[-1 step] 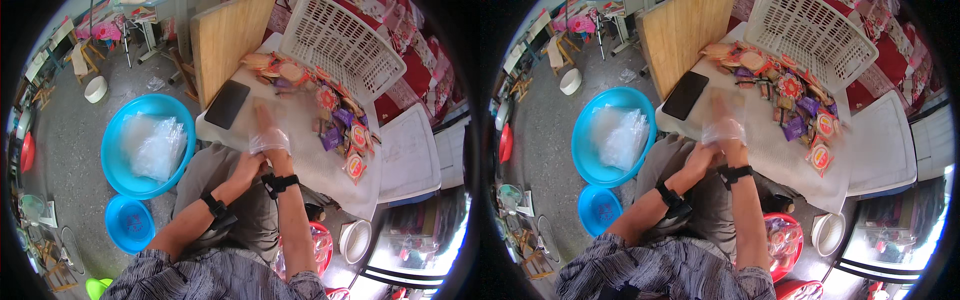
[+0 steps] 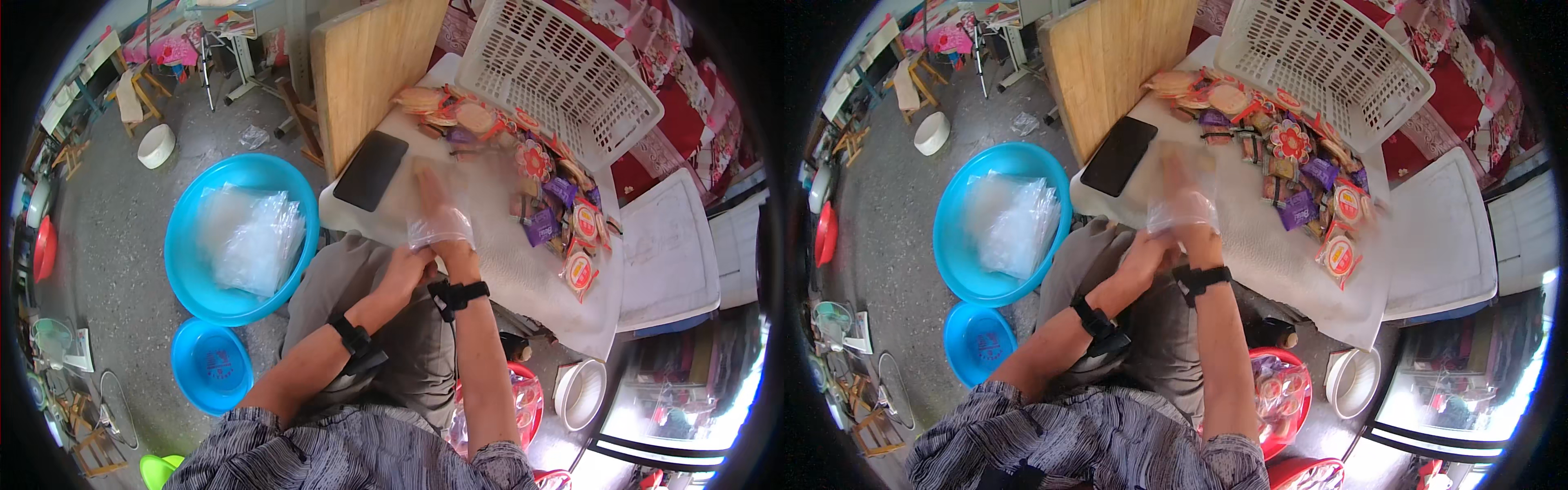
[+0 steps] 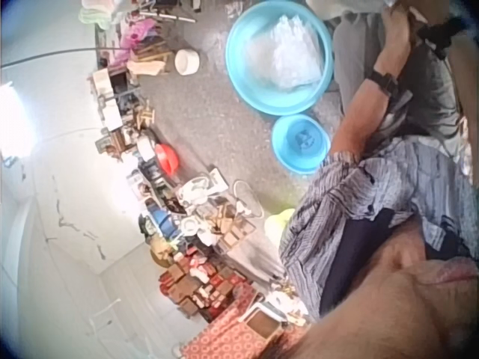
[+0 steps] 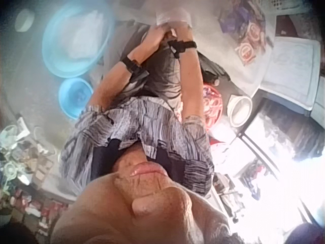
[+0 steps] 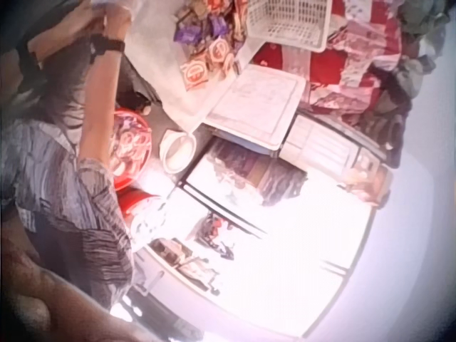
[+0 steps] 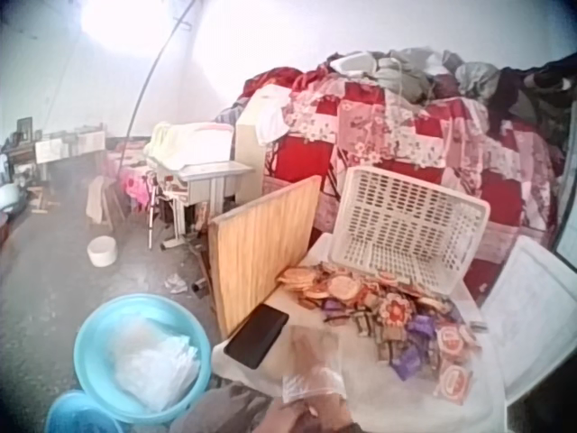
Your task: The person takes individual pieces of candy from a pile on a table and places them into small plastic bags by hand, then sets the filled bags into a red bowl.
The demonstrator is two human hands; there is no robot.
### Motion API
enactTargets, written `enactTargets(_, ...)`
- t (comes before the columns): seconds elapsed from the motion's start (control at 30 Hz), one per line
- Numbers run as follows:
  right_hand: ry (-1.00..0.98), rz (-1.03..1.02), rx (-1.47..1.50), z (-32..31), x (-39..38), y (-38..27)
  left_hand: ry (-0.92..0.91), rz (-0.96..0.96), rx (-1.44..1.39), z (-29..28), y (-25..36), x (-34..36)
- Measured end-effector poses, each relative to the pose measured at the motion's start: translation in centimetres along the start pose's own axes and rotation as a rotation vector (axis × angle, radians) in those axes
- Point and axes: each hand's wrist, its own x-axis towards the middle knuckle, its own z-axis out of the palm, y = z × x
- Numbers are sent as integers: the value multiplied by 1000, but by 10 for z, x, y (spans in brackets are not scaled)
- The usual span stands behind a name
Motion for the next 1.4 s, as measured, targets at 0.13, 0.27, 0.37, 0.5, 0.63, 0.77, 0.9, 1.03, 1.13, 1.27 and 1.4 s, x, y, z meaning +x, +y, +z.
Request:
enactTargets(0.13, -19, -12, 10, 1, 8, 10, 21, -46, -10, 6, 7, 5)
enactTargets(0.27, -49, -24, 21, 6, -3, 11, 41, -41, 4, 1, 0, 8)
enactTargets(0.37, -85, 63, 129, -9, -10, -11, 7, -8, 37, -6, -5, 8)
enactTargets(0.5, -165, 115, 74, -24, -45, -15, -9, 37, -13, 2, -10, 7)
enactTargets(0.63, -229, 207, 432, -74, -53, -47, -27, 53, -133, 4, 0, -5)
enactTargets(0.77, -73, 462, 741, -116, -36, -48, -70, 2, -33, 4, 13, -12)
enactTargets(0.9, 96, 353, 234, -96, 12, 14, 83, -73, -4, 8, 13, -10)
enactTargets(1.03, -87, 13, -82, -59, 48, 80, 56, -72, -29, 9, 10, -9)
enactTargets(1.13, -256, 90, -156, -40, 66, 96, 104, -115, -43, 12, 10, -7)
enactTargets(1.27, -413, 143, -398, -30, 81, 91, 82, -112, -75, 8, 9, -6)
enactTargets(1.4, -181, 193, -394, -28, 71, 92, 75, -114, -60, 6, 7, -4)
